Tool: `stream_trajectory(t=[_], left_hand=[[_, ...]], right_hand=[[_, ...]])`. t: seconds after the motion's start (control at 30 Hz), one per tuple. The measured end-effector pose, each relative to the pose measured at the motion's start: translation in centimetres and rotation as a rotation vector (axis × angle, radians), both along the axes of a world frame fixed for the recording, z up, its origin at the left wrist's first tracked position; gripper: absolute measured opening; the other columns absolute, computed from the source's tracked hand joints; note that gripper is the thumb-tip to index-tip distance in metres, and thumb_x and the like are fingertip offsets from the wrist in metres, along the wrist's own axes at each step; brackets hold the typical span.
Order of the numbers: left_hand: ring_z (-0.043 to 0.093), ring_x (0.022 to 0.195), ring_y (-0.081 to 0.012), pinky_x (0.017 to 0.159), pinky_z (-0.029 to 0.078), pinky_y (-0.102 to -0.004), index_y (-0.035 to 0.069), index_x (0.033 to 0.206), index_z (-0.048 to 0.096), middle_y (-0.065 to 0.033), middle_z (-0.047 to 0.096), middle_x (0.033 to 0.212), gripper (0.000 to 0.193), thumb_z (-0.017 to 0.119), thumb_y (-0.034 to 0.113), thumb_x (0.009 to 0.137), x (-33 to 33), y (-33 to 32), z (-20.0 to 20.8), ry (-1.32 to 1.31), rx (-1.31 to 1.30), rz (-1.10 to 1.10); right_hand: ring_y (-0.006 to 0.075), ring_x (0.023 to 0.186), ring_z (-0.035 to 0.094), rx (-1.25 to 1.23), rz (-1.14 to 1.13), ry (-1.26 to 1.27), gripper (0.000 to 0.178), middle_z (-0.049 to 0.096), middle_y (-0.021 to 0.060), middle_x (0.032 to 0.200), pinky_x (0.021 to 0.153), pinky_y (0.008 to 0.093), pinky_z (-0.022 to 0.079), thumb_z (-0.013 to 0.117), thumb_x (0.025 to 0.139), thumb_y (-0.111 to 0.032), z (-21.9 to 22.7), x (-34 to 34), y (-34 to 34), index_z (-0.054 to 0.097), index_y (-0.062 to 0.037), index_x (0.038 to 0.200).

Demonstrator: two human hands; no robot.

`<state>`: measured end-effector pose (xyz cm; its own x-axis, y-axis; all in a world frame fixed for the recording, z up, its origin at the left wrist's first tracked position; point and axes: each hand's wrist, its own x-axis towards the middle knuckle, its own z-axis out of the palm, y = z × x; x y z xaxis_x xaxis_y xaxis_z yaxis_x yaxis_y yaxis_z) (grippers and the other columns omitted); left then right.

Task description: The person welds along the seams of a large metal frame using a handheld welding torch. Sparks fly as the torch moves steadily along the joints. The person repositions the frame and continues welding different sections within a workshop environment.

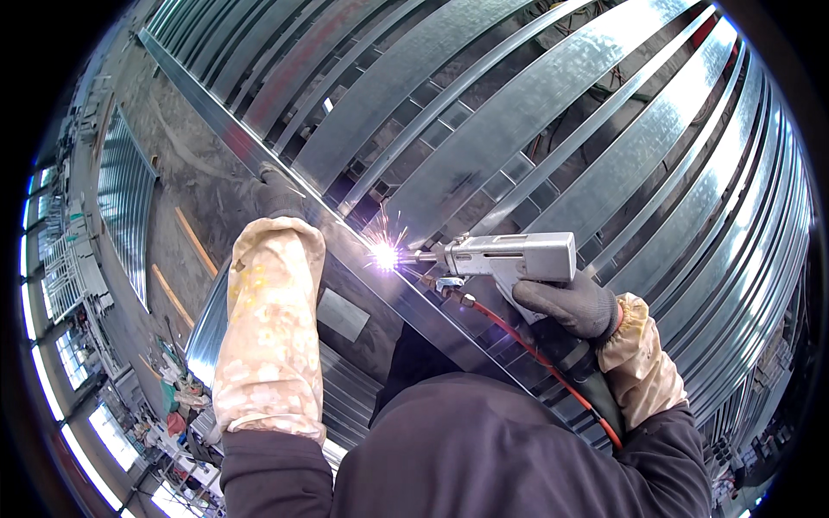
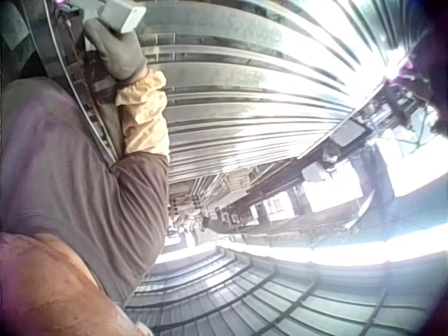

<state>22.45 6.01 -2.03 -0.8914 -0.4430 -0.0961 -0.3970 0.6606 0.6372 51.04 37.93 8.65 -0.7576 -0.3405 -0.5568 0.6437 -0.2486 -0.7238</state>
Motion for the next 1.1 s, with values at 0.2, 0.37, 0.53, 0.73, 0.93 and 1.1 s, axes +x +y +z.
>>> stream_trajectory(t=[0.2,0.37,0.53,0.73,0.93,1.1], left_hand=[[0.049,0.121,-0.0408,0.102,0.039,-0.0402,-0.011,0.132,0.042,-0.0291,0.049,0.132,0.075,0.035,0.053,0.094,-0.9,-1.5,-1.6,-0.017,-0.06,0.05],[0.05,0.12,-0.04,0.101,0.04,-0.04,-0.01,0.135,0.039,-0.0283,0.048,0.133,0.075,0.035,0.053,0.094,-0.6,-1.0,-0.6,-0.038,-0.001,0.09],[0.05,0.121,-0.0399,0.1,0.041,-0.0402,-0.01,0.134,0.041,-0.0289,0.049,0.132,0.074,0.034,0.053,0.094,0.1,0.4,0.7,-0.074,0.007,0.087],[0.05,0.121,-0.0395,0.101,0.041,-0.0404,-0.01,0.133,0.041,-0.0288,0.048,0.133,0.075,0.035,0.053,0.094,0.9,2.1,2.8,-0.087,0.069,0.118],[0.049,0.122,-0.0406,0.102,0.04,-0.0418,-0.011,0.132,0.041,-0.0301,0.048,0.132,0.074,0.034,0.051,0.094,-0.2,0.0,0.0,-0.04,-0.058,0.085],[0.046,0.124,-0.0413,0.103,0.038,-0.0414,-0.012,0.132,0.041,-0.0307,0.047,0.133,0.073,0.033,0.05,0.094,-0.8,-1.1,-1.3,-0.03,-0.024,0.065]], right_hand=[[0.0074,0.075,0.05,-0.015,0.009,-0.032,0.027,0.057,-0.0006,0.081,0.067,0.0256,0.044,0.058,0.094,-0.027,0.4,0.0,-0.1,0.06,-0.0007,0.099],[0.0103,0.077,0.053,0.033,-0.006,0.034,0.028,0.058,0.0024,0.081,0.07,0.029,0.046,0.057,0.095,-0.028,0.7,0.3,-0.2,0.061,-0.0001,0.098],[0.0094,0.074,0.054,0.036,0.04,0.046,0.027,0.059,0.0029,0.08,0.067,0.028,0.046,0.056,0.095,-0.026,0.6,0.4,0.1,0.061,0.0002,0.096],[0.0081,0.069,0.055,-0.067,0.011,-0.062,0.026,0.059,0.0029,0.079,0.061,0.0257,0.047,0.056,0.095,-0.024,1.5,0.5,0.2,0.06,0.0016,0.098],[0.0089,0.065,0.057,-0.024,-0.039,0.015,0.029,0.06,0.0031,0.079,0.059,0.026,0.048,0.055,0.095,-0.023,1.2,1.0,-0.2,0.057,0.0009,0.112],[0.0089,0.065,0.056,-0.107,-0.025,-0.135,0.031,0.061,0.0037,0.079,0.06,0.026,0.048,0.055,0.095,-0.024,2.5,0.6,0.1,0.056,0.0003,0.115]])
